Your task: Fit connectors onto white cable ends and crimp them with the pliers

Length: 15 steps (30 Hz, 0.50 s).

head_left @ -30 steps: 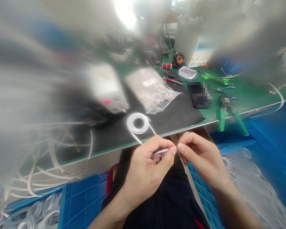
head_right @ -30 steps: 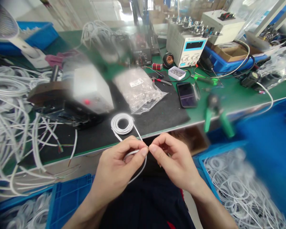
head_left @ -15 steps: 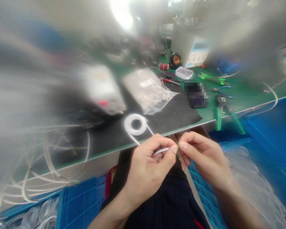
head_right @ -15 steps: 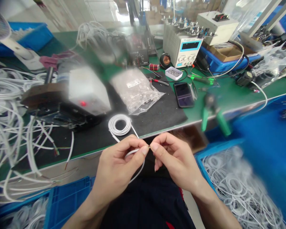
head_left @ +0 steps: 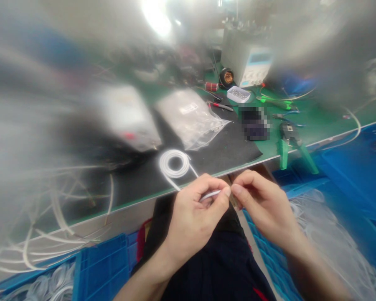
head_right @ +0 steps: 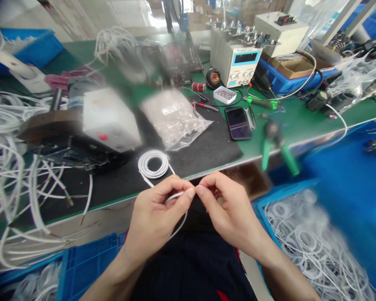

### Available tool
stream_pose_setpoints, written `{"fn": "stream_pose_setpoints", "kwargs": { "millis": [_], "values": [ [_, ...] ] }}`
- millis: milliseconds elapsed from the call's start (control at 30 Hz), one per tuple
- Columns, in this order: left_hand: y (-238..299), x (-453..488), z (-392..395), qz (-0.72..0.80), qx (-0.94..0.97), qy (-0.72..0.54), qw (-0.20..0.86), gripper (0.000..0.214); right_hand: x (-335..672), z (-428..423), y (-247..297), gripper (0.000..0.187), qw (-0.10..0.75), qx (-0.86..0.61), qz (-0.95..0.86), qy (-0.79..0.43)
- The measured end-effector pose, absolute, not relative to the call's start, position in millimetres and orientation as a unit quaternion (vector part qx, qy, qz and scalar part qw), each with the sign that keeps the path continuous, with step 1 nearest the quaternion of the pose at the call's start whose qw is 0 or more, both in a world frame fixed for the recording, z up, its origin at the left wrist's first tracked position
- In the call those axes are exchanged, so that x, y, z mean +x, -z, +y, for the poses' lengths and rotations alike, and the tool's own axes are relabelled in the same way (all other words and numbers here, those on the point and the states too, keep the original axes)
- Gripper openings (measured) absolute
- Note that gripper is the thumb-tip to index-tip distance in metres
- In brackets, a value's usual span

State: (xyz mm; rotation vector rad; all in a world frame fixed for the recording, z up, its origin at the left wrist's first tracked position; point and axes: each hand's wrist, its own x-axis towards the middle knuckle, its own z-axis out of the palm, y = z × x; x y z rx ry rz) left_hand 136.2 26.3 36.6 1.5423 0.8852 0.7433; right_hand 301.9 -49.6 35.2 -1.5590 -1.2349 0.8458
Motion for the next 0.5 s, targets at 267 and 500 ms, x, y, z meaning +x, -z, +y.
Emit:
{"fn": "stream_pose_setpoints", "kwargs": {
  "millis": [267, 500],
  "values": [
    [-38, 142, 30, 0.358, 0.648, -0.301, 0.601, 0.015, 310, -44, -32, 0.031, 0.521, -0.537, -0.34, -0.57],
    [-34, 152, 26, 0.373, 0.641, -0.32, 0.589, 0.014, 306, -48, -29, 0.025, 0.536, -0.636, -0.392, -0.394]
  ]
}}
